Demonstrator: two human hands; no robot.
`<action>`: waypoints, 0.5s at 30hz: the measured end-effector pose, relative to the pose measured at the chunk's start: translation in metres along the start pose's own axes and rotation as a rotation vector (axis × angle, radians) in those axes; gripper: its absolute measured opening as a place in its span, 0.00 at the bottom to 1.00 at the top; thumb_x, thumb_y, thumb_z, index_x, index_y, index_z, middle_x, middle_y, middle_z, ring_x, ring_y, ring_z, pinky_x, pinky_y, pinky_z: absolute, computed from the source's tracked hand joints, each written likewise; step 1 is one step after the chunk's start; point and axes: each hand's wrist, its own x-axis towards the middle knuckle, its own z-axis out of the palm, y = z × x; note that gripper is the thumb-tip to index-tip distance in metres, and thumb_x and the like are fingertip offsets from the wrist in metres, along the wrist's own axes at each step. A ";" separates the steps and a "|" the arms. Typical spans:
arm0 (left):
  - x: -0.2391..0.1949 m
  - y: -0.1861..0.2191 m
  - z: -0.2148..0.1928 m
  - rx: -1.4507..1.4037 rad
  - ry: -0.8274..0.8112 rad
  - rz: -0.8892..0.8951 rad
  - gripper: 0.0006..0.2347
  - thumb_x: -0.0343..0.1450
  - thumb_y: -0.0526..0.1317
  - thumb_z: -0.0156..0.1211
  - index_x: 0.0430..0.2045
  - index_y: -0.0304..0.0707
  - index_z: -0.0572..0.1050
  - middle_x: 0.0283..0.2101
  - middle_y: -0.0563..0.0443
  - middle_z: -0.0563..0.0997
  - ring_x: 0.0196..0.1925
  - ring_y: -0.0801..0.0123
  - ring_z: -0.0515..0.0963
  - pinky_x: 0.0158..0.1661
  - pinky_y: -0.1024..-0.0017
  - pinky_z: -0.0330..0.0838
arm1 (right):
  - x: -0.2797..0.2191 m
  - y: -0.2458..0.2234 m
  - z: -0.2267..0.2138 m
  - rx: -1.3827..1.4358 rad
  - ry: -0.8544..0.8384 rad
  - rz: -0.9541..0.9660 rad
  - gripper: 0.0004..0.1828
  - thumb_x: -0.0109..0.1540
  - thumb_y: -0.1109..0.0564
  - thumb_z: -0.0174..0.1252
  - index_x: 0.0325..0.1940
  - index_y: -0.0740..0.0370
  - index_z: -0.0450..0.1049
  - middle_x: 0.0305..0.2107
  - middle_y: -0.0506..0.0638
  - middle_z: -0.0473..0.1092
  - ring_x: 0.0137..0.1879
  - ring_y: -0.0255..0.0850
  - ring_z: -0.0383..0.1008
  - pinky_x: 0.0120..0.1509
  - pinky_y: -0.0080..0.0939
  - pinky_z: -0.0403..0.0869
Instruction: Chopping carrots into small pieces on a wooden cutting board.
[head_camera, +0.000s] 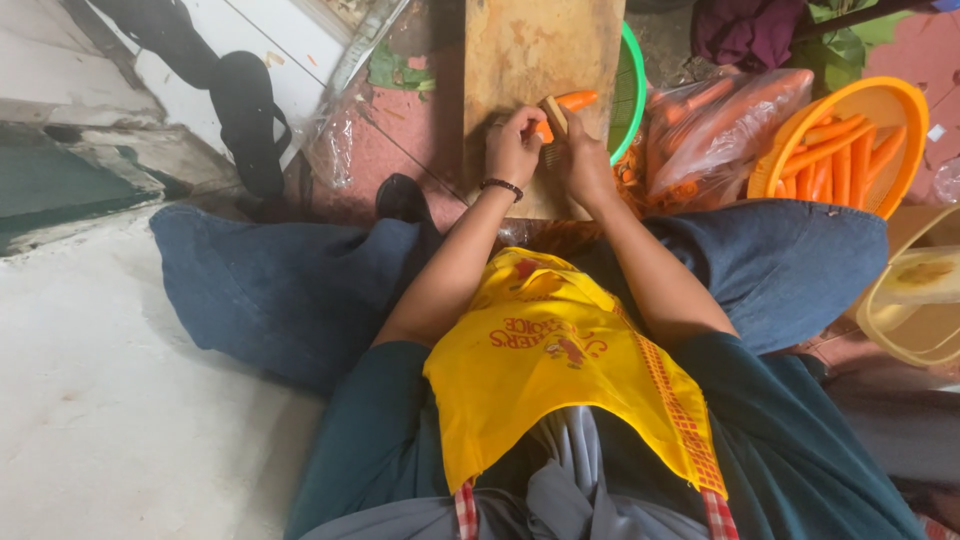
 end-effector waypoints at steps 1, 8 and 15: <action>-0.001 0.001 -0.001 0.000 -0.002 -0.006 0.12 0.64 0.27 0.64 0.38 0.44 0.77 0.31 0.47 0.80 0.34 0.62 0.82 0.36 0.68 0.77 | 0.001 0.005 0.000 0.000 -0.005 0.004 0.34 0.64 0.65 0.54 0.75 0.56 0.58 0.37 0.72 0.74 0.44 0.68 0.77 0.47 0.63 0.73; -0.002 -0.014 0.002 -0.010 -0.017 -0.037 0.13 0.65 0.26 0.63 0.39 0.44 0.78 0.32 0.48 0.81 0.34 0.64 0.82 0.37 0.69 0.77 | 0.022 0.026 -0.010 0.147 -0.073 0.111 0.27 0.66 0.62 0.58 0.68 0.59 0.59 0.36 0.68 0.74 0.45 0.66 0.77 0.49 0.61 0.74; 0.001 -0.006 0.001 -0.070 0.029 -0.018 0.10 0.63 0.27 0.67 0.34 0.38 0.75 0.33 0.51 0.81 0.35 0.68 0.82 0.36 0.73 0.78 | 0.023 -0.009 -0.038 -0.060 0.084 -0.057 0.27 0.62 0.64 0.58 0.65 0.63 0.61 0.32 0.70 0.74 0.39 0.70 0.75 0.41 0.65 0.71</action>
